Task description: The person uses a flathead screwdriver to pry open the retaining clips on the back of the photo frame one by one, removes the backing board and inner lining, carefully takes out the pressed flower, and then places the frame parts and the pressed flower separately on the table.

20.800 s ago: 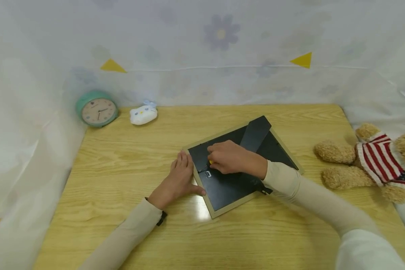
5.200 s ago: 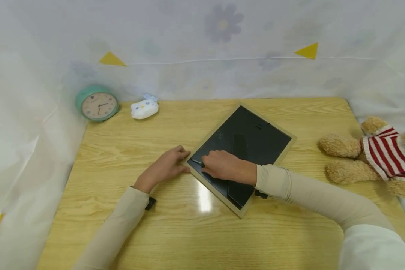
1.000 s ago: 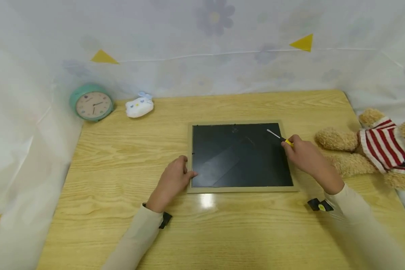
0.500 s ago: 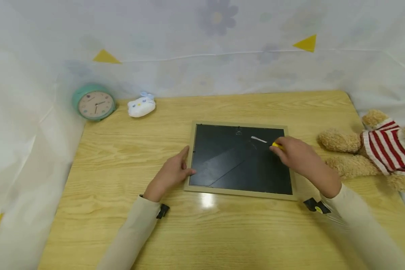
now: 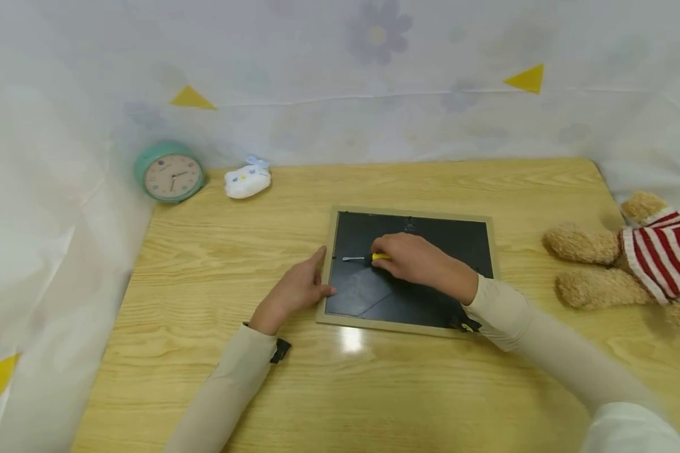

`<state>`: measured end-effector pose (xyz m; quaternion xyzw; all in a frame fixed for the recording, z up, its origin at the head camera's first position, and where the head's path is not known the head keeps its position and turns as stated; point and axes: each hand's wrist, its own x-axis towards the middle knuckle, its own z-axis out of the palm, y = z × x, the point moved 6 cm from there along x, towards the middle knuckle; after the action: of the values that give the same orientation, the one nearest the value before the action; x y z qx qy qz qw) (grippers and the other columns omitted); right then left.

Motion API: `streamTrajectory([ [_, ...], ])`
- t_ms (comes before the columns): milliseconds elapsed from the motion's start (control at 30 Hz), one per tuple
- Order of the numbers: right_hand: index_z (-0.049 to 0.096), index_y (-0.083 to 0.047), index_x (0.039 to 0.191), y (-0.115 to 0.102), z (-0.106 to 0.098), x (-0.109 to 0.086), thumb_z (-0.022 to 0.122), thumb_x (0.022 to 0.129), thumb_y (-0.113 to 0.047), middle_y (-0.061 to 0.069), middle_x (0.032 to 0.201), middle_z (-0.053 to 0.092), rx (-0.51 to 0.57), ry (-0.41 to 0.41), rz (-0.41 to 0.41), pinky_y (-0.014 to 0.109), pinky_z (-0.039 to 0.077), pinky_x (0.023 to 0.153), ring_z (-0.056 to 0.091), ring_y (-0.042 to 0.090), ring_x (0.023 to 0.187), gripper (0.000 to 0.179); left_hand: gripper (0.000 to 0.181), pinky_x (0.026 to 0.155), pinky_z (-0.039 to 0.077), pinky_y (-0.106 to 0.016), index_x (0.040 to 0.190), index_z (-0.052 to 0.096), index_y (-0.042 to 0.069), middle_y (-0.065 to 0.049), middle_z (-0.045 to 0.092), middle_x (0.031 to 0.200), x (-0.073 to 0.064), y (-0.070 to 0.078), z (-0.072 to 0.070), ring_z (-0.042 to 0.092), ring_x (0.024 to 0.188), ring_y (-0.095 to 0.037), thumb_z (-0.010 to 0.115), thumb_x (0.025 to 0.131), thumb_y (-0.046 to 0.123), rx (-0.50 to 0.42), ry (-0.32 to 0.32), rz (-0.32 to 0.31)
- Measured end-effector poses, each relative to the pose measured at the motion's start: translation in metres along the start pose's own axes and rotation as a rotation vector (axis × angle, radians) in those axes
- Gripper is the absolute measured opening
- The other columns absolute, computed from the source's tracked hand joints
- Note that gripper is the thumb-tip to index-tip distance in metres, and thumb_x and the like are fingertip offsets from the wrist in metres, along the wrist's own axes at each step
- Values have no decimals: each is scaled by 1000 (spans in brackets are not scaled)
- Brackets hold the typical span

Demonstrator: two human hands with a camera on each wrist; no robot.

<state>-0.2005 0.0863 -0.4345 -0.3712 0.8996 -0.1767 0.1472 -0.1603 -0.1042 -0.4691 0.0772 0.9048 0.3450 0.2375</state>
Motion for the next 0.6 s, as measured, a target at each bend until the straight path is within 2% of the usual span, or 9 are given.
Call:
streamTrajectory([
  [333, 68, -5, 115, -6, 12, 10, 66, 99, -21, 10, 106, 70, -26, -10, 17, 40, 56, 76, 67, 23, 89, 24, 93, 64, 43, -30, 159, 21, 3, -2, 58, 76, -1, 0, 0, 51, 65, -14, 78, 89, 21, 12, -18, 11],
  [600, 68, -5, 115, -5, 13, 10, 65, 99, -22, 9, 106, 70, -4, -13, 27, 41, 55, 78, 67, 23, 91, 23, 93, 65, 43, -29, 159, 21, 4, -2, 58, 76, 2, -3, 1, 52, 66, -13, 79, 88, 23, 26, -22, 6],
])
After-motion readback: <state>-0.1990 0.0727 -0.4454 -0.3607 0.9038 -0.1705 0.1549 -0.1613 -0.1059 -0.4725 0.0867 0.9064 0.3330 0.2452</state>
